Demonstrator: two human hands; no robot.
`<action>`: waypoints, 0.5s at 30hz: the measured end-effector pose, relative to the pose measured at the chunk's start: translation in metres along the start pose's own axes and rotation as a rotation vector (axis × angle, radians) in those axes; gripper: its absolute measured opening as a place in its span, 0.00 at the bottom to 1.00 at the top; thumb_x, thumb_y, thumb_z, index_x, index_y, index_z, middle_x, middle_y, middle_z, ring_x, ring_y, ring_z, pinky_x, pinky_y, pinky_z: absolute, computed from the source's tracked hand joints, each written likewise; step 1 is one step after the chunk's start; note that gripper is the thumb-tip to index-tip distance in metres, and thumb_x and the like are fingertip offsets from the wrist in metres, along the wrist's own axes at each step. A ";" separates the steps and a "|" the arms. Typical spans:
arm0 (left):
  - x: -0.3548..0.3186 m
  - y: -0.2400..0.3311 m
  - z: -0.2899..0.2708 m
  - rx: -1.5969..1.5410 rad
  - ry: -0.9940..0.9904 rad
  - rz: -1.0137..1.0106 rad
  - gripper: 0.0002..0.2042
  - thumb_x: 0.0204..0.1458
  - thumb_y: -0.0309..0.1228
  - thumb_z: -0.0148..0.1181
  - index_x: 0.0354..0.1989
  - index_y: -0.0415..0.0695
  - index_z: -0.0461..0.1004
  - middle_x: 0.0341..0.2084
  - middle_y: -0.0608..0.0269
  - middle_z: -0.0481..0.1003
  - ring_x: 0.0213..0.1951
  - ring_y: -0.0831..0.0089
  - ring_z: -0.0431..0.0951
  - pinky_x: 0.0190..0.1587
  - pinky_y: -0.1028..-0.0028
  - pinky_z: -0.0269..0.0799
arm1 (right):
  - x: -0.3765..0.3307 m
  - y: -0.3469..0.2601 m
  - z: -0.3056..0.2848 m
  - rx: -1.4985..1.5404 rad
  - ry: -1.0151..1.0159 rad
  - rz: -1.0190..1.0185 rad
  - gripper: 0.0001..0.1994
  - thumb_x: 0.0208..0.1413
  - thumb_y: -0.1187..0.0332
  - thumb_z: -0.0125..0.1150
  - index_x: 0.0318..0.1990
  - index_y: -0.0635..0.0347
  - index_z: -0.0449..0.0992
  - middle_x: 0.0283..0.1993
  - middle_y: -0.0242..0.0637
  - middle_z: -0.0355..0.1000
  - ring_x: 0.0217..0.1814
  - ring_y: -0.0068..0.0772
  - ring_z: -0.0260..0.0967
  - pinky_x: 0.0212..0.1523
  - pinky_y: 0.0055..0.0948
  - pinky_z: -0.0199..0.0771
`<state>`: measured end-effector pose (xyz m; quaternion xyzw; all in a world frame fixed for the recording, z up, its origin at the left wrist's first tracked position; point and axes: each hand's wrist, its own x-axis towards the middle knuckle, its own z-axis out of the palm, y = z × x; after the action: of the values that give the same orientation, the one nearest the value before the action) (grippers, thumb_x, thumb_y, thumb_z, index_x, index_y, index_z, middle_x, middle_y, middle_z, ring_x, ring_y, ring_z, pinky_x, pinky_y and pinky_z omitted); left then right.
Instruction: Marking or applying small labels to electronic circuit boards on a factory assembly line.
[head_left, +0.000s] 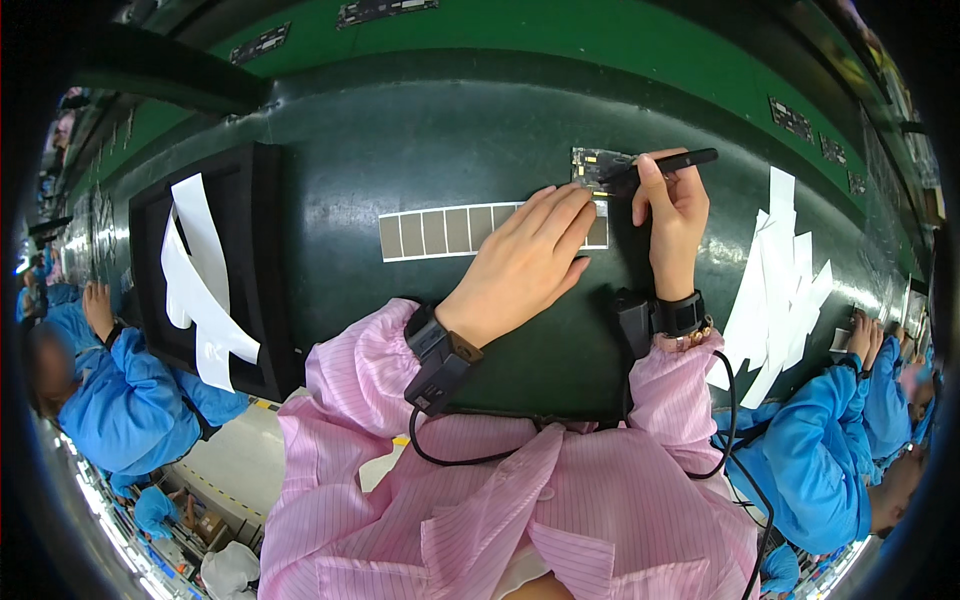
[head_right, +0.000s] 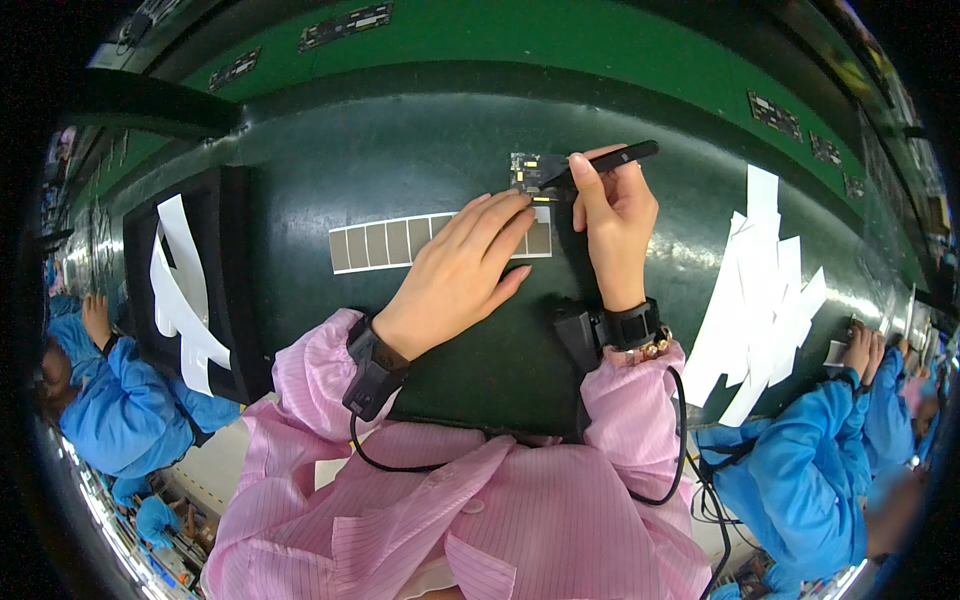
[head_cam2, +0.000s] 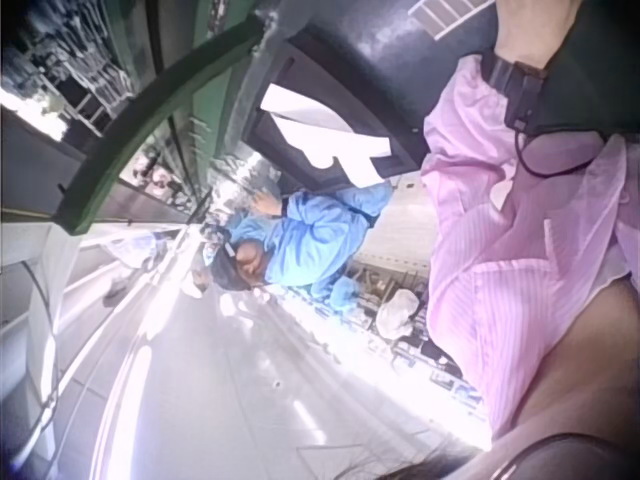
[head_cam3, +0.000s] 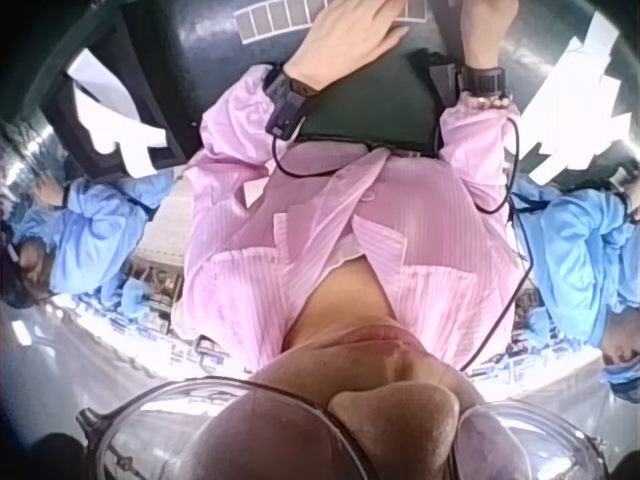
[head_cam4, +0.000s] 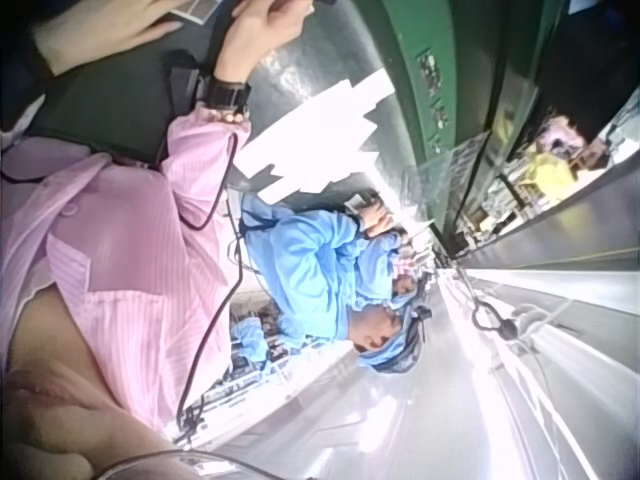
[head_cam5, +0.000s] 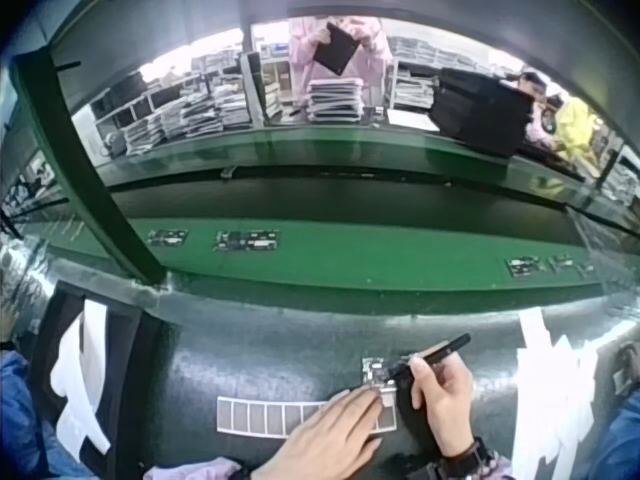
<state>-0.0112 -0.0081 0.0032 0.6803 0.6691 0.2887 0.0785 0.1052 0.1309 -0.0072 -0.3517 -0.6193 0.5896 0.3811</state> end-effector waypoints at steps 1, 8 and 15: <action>0.000 0.000 0.000 0.000 -0.001 0.000 0.26 0.45 0.30 0.62 0.53 0.37 0.64 0.54 0.54 0.63 0.56 0.56 0.65 0.60 0.63 0.62 | 0.000 0.000 0.000 0.000 0.000 0.001 0.06 0.57 0.69 0.59 0.35 0.63 0.72 0.21 0.25 0.65 0.16 0.12 0.56 0.16 0.16 0.51; -0.001 -0.001 0.002 -0.009 0.003 -0.005 0.26 0.45 0.30 0.62 0.53 0.37 0.64 0.54 0.54 0.63 0.56 0.56 0.65 0.60 0.63 0.62 | 0.000 0.002 0.001 -0.033 -0.002 -0.010 0.06 0.57 0.70 0.59 0.35 0.64 0.72 0.21 0.26 0.66 0.16 0.12 0.57 0.16 0.16 0.52; 0.000 0.001 0.001 0.012 0.010 -0.018 0.25 0.45 0.30 0.62 0.53 0.36 0.65 0.54 0.54 0.63 0.56 0.56 0.65 0.60 0.63 0.62 | 0.000 0.001 0.002 -0.054 -0.012 -0.009 0.06 0.57 0.70 0.59 0.35 0.64 0.72 0.21 0.26 0.67 0.17 0.12 0.58 0.16 0.16 0.52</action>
<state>-0.0102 -0.0077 0.0031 0.6734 0.6772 0.2874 0.0735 0.1029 0.1299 -0.0082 -0.3557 -0.6387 0.5730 0.3704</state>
